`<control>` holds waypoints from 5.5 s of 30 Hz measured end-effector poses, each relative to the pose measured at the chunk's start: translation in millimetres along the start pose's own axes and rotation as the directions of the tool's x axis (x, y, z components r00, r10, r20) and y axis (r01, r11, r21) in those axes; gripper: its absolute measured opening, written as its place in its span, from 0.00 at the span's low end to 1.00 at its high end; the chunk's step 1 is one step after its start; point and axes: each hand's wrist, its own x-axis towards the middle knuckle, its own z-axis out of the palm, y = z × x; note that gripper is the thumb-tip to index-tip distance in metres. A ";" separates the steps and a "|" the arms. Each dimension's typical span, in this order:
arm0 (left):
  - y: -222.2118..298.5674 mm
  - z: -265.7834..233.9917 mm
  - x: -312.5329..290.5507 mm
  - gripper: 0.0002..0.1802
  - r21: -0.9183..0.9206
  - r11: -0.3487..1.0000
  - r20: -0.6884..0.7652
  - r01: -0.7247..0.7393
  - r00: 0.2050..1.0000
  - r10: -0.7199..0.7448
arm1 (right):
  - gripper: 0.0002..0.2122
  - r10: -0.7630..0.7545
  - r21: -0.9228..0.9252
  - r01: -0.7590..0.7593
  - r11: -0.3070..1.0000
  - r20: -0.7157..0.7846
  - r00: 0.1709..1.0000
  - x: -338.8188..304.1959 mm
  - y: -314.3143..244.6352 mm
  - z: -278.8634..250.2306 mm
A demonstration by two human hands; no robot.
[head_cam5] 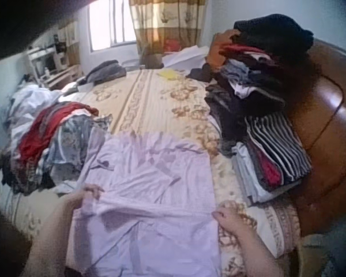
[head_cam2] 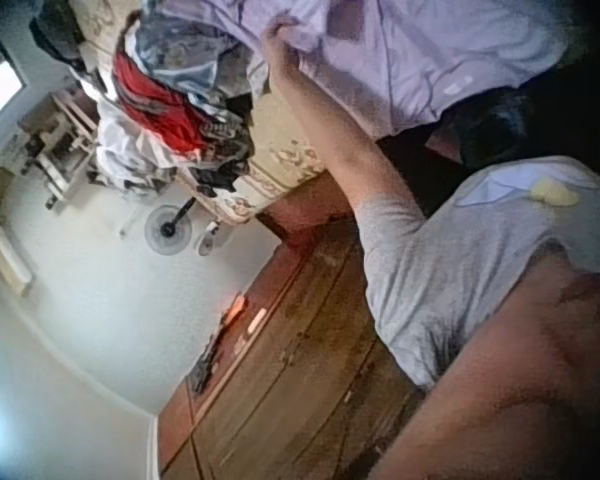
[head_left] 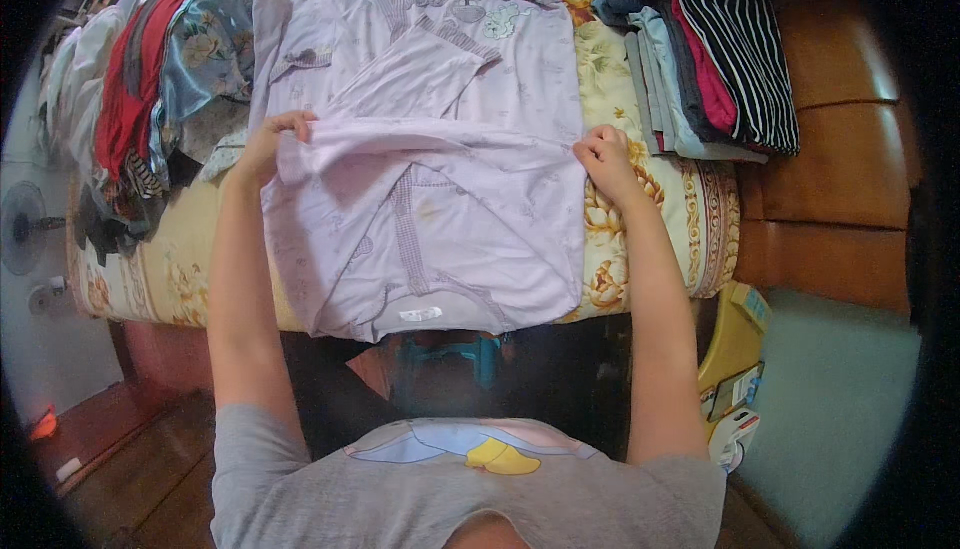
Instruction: The person folds several garments on a bed, including a pink hoodie, a striped shirt, a light purple top, and a red top. Each item is smoothed, folded into a compact rectangle, and placed into a growing stack on the right side of the bed.
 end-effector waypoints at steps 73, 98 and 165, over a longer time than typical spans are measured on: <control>-44.9 60.7 -163.0 0.35 0.887 0.462 -0.135 -0.008 0.952 0.274 | 0.06 -0.099 -0.216 -0.017 0.976 -0.517 0.850 -3.6 -7.1 35.7; -62.7 47.4 -246.8 0.26 0.872 0.020 0.460 -0.489 0.832 0.310 | 0.18 -0.552 -0.116 0.590 0.799 0.245 0.797 -168.8 -77.1 -1.9; -98.1 71.8 -295.4 0.11 0.910 0.384 -0.342 0.158 0.808 0.480 | 0.07 0.065 -0.317 -0.103 0.943 -0.130 0.989 -212.8 -128.0 8.9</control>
